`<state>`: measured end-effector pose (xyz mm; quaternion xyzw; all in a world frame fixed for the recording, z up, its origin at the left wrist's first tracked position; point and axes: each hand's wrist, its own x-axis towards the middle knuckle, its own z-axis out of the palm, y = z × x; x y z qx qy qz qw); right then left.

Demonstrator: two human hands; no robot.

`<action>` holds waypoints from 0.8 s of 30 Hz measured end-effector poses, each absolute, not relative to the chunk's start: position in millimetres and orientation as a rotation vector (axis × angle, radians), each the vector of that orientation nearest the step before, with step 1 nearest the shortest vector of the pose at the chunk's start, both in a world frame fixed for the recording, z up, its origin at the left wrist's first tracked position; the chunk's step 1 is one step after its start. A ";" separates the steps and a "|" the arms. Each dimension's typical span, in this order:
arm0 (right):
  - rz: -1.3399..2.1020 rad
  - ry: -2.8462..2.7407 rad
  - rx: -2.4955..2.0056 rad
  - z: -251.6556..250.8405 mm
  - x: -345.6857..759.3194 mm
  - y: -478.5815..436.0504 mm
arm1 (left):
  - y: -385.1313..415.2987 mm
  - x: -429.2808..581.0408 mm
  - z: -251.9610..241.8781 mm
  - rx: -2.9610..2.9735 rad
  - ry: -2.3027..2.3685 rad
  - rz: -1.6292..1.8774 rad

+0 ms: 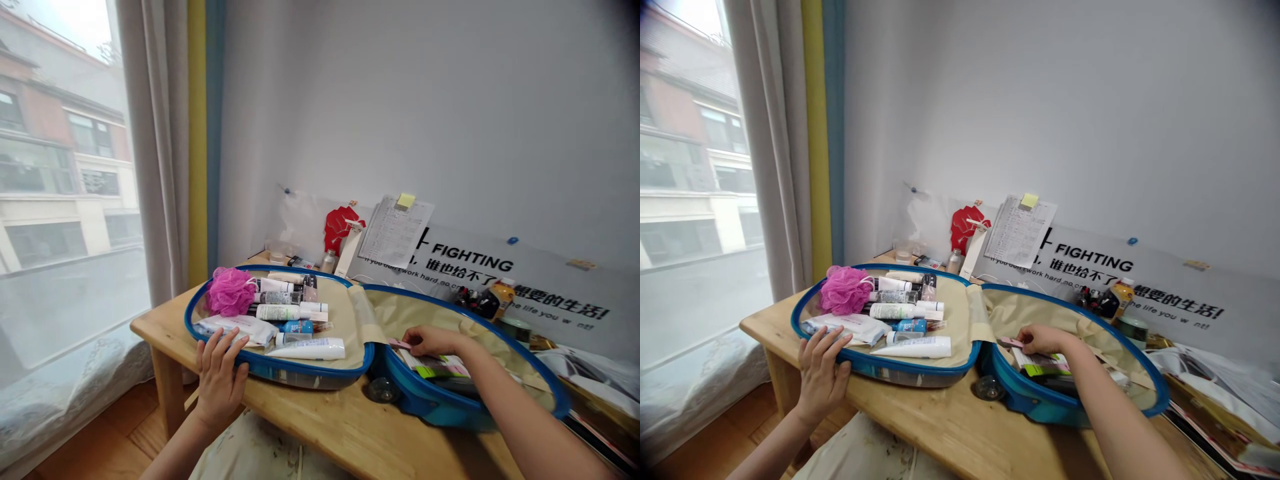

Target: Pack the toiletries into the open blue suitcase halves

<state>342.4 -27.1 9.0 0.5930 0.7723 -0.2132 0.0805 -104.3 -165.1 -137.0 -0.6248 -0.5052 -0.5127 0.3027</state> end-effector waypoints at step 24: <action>-0.338 3.024 0.851 38.2 139.9 -71.9 | -162.2 -106.0 -142.8 -1.648 -1.358 -1.351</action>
